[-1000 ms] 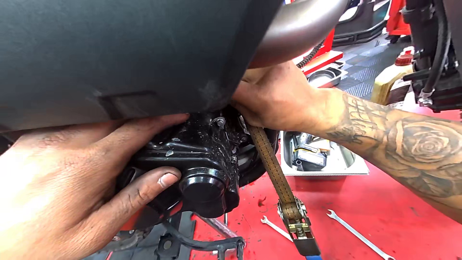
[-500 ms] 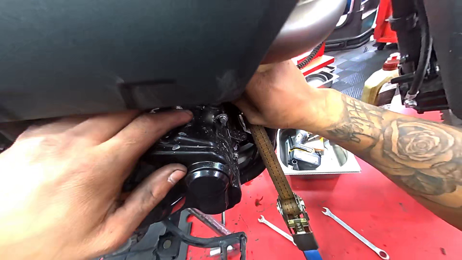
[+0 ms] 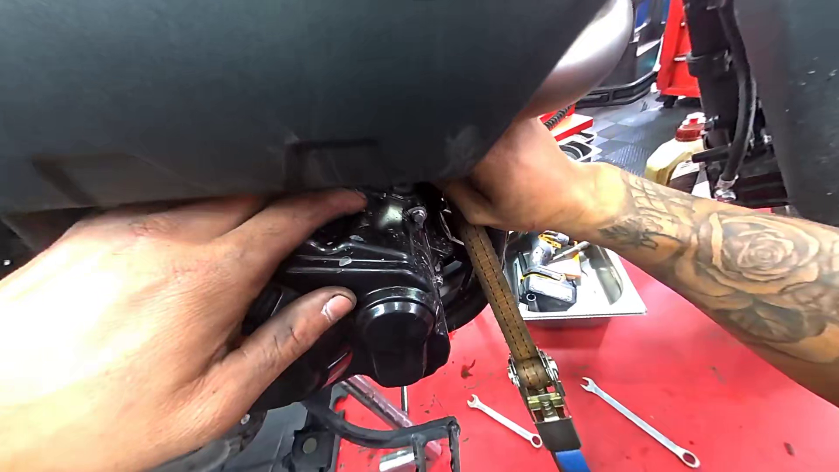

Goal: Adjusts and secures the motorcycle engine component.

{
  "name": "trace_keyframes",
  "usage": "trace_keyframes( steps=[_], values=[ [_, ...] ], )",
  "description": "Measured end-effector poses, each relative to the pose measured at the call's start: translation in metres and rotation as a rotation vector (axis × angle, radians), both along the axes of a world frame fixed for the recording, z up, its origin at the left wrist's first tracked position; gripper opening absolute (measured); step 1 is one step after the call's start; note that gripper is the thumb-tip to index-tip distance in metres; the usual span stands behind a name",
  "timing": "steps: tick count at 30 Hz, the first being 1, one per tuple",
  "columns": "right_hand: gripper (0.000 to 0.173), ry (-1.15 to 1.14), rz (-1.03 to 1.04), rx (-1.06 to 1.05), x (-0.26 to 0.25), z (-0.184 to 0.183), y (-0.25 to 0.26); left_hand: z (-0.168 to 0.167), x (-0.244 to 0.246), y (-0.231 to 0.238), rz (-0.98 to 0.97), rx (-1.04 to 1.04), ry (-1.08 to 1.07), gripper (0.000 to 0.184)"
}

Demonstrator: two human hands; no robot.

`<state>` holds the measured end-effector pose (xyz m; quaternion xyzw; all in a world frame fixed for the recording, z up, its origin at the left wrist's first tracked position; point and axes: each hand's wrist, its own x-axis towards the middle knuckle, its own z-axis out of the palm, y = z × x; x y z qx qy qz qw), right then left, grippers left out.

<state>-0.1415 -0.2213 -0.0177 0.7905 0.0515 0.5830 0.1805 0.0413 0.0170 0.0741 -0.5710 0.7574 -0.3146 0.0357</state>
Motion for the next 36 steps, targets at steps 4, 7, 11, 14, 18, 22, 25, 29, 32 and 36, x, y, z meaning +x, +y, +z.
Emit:
trace_keyframes(
  steps=[4,7,11,14,18,22,25,29,32,36],
  values=[
    [0.023,-0.004,-0.003,0.005,0.0,-0.001,0.0,0.004,-0.003,0.0,0.012,0.037,0.015,0.067],
    [0.023,-0.009,-0.01,0.019,0.0,-0.001,0.003,0.002,-0.002,-0.001,0.015,0.03,0.026,0.068],
    [0.018,-0.037,-0.046,0.108,0.0,-0.002,0.019,-0.001,-0.002,-0.002,0.018,-0.003,0.009,0.069],
    [0.017,-0.031,-0.099,0.218,0.005,-0.004,0.031,-0.005,-0.003,-0.002,0.013,-0.01,0.014,0.07],
    [0.018,-0.039,-0.038,0.235,0.009,-0.004,0.027,-0.004,-0.002,-0.002,-0.022,-0.024,-0.043,0.071],
    [0.021,-0.025,-0.026,0.209,0.008,-0.002,0.023,-0.005,0.0,-0.004,-0.011,-0.02,-0.037,0.072],
    [0.022,-0.028,-0.016,0.178,0.007,-0.002,0.016,-0.007,0.0,-0.005,0.012,-0.032,-0.046,0.074],
    [0.027,-0.041,0.016,0.126,0.006,-0.002,0.009,-0.012,0.004,-0.003,-0.018,-0.075,-0.057,0.075],
    [0.024,-0.076,-0.04,0.126,0.006,-0.002,0.015,-0.011,0.002,-0.002,0.009,-0.066,-0.044,0.076],
    [0.015,-0.105,-0.133,0.178,0.009,-0.001,0.036,-0.008,-0.001,-0.003,0.054,-0.044,-0.025,0.075]
  ],
)
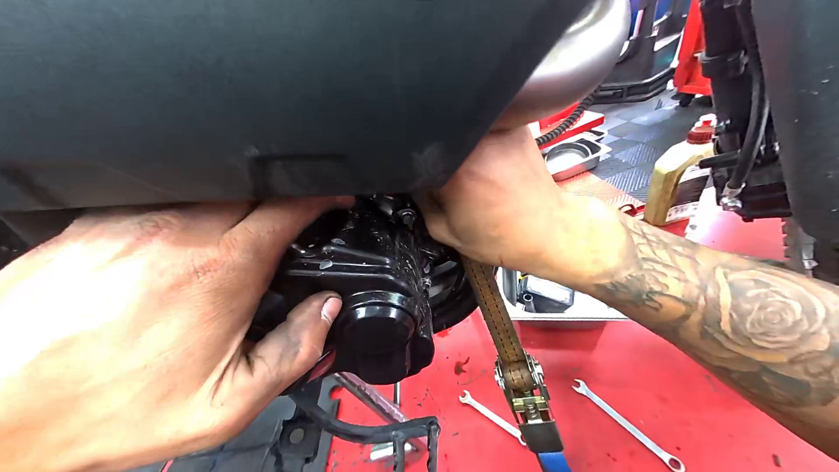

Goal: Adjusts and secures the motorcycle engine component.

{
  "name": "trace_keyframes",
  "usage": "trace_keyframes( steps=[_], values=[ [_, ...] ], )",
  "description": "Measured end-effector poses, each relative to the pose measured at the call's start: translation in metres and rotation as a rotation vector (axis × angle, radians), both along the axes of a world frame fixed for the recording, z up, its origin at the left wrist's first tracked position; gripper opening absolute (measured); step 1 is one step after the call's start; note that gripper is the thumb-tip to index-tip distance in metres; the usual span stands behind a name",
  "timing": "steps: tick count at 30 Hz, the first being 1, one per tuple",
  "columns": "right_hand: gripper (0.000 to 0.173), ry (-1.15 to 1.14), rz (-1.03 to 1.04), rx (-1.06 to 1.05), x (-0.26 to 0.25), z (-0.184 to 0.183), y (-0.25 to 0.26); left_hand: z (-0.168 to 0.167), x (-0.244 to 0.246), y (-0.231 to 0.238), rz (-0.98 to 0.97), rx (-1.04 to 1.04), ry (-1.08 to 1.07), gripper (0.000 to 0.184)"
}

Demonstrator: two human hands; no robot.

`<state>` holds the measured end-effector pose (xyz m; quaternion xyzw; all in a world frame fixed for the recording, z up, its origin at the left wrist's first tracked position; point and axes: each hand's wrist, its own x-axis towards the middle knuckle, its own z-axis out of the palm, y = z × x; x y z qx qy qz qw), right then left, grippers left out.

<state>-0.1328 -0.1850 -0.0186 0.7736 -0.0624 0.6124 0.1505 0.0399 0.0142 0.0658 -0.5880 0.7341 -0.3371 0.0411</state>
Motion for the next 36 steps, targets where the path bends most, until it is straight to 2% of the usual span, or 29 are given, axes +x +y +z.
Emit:
trace_keyframes(
  steps=[3,9,18,23,29,36],
  values=[
    [0.014,0.018,0.04,0.042,0.005,-0.001,-0.001,0.001,-0.001,0.001,-0.03,-0.004,-0.047,0.077],
    [0.021,0.021,0.155,-0.059,0.006,-0.003,-0.022,0.004,-0.004,-0.001,-0.063,0.024,-0.069,0.074],
    [0.024,-0.008,0.271,-0.144,0.003,-0.006,-0.039,-0.006,-0.001,0.004,-0.005,-0.137,-0.112,0.078],
    [0.024,0.004,0.271,-0.131,0.001,-0.005,-0.04,0.0,0.0,0.005,0.072,-0.082,0.008,0.081],
    [0.024,0.024,0.256,-0.136,-0.003,-0.002,-0.04,0.012,-0.012,0.004,0.063,0.046,0.153,0.078],
    [0.028,-0.001,0.15,-0.121,-0.002,-0.004,-0.025,0.005,-0.01,0.007,0.027,0.003,0.233,0.075]
  ],
)
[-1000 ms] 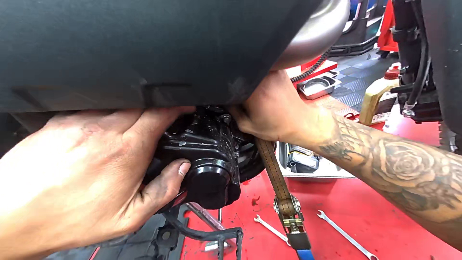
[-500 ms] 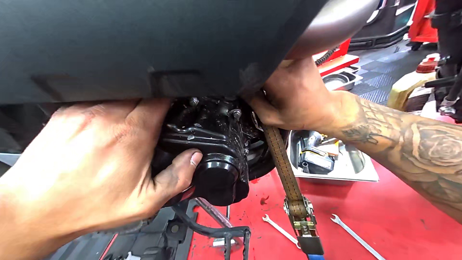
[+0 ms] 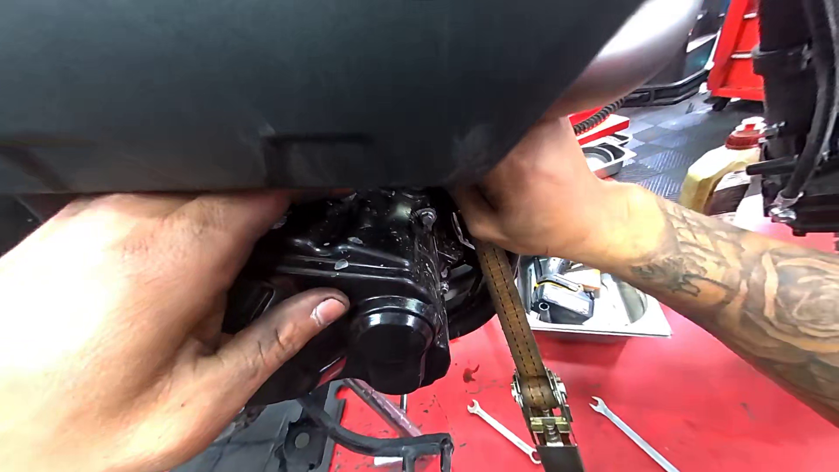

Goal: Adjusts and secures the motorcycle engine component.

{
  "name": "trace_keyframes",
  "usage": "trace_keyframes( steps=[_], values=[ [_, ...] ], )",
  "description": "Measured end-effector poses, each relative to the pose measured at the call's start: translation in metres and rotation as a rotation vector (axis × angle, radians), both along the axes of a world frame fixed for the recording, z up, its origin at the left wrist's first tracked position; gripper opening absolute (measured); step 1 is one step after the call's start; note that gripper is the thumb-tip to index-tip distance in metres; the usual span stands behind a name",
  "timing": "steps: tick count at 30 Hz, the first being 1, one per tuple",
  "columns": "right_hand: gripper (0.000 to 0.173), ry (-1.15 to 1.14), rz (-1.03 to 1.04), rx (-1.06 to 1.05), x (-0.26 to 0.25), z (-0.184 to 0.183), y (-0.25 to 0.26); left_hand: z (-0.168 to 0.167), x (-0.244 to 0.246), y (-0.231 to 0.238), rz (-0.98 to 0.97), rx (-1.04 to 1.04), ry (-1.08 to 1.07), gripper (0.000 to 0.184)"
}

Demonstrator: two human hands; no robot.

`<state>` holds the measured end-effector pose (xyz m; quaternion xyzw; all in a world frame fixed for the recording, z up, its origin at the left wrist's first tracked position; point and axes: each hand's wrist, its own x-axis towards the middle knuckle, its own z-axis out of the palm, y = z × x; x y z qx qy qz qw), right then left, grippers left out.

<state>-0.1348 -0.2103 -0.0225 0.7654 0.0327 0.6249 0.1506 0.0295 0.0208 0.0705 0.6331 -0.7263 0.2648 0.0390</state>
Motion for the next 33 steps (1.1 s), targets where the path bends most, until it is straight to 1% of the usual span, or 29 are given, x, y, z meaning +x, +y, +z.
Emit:
trace_keyframes(
  steps=[3,5,8,13,18,21,24,27,30,33],
  values=[
    [0.022,0.002,-0.057,0.089,0.002,0.0,0.013,-0.001,-0.004,-0.001,0.018,0.008,0.026,0.072],
    [0.019,0.005,-0.061,0.115,0.006,0.001,0.014,0.0,-0.007,-0.002,0.046,0.016,0.018,0.072],
    [0.02,-0.024,-0.032,0.09,0.011,0.001,0.009,0.0,-0.008,-0.002,0.062,0.019,0.021,0.071],
    [0.016,-0.116,0.007,0.051,0.017,-0.001,0.008,-0.005,0.001,-0.004,-0.013,-0.006,0.061,0.072],
    [0.018,-0.102,-0.012,0.028,0.017,-0.002,0.008,-0.007,0.005,-0.005,-0.058,-0.014,0.078,0.072],
    [0.02,-0.07,-0.016,0.025,0.014,-0.002,0.007,-0.006,0.003,-0.005,-0.036,-0.013,0.071,0.072],
    [0.017,-0.074,0.019,0.039,0.015,-0.003,0.006,-0.007,0.003,-0.005,-0.032,-0.012,0.086,0.073],
    [0.017,-0.111,0.058,0.018,0.016,-0.005,0.003,-0.009,0.005,-0.004,0.015,-0.027,-0.002,0.08],
    [0.018,-0.113,0.078,0.007,0.016,-0.006,0.0,-0.013,0.006,0.0,0.012,-0.058,-0.167,0.076],
    [0.017,-0.114,0.093,0.026,0.016,-0.006,0.001,-0.017,0.013,-0.002,-0.03,-0.091,-0.196,0.076]
  ],
)
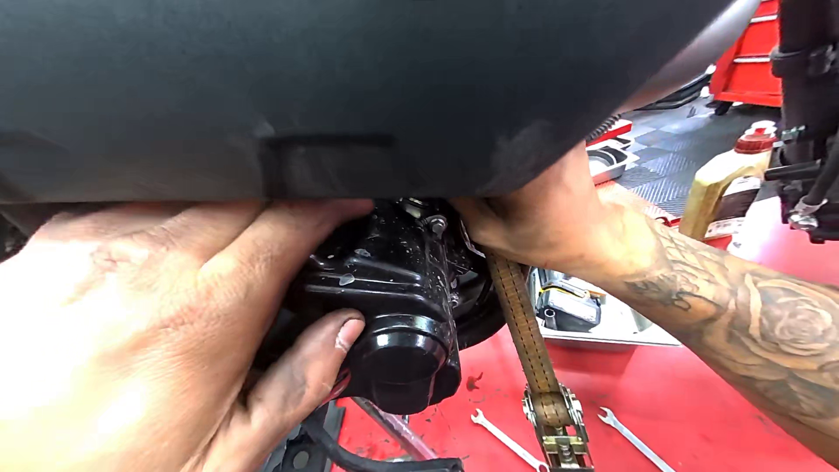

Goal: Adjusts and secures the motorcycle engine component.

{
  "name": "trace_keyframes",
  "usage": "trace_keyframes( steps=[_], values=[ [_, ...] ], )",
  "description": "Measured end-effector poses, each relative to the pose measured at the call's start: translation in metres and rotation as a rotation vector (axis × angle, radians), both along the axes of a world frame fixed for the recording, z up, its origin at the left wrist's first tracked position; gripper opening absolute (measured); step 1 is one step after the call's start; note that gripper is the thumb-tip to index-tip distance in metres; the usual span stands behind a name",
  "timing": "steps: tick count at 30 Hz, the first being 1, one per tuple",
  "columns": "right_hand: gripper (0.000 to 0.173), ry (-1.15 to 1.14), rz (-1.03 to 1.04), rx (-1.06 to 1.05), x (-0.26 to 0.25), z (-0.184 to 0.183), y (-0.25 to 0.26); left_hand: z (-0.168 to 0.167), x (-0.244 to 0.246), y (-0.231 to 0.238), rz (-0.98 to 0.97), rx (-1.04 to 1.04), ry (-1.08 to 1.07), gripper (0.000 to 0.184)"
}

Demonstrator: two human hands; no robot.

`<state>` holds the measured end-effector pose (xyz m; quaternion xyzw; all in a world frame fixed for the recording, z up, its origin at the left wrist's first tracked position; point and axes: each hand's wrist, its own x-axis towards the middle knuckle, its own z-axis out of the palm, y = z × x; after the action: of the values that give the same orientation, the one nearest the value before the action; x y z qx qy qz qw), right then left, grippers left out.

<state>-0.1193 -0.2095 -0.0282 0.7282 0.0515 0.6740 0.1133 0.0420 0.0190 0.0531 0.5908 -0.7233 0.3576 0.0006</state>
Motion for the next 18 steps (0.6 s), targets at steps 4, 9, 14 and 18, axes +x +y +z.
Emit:
trace_keyframes(
  steps=[4,9,14,18],
  values=[
    [0.015,0.003,-0.003,0.007,-0.0005,0.002,0.0015,-0.0014,0.0013,-0.0045,-0.013,0.006,0.026,0.076],
    [0.014,0.014,0.002,0.013,-0.0019,0.0022,0.0002,0.0011,-0.007,-0.0033,0.043,-0.005,-0.042,0.078],
    [0.017,-0.006,0.021,-0.007,-0.0024,0.0019,-0.0017,0.0015,0.0007,-0.0056,-0.032,0.015,-0.024,0.075],
    [0.017,0.008,0.023,-0.011,-0.0034,0.0021,-0.0029,0.0024,-0.0017,-0.0061,0.032,0.04,0.059,0.082]
  ],
)
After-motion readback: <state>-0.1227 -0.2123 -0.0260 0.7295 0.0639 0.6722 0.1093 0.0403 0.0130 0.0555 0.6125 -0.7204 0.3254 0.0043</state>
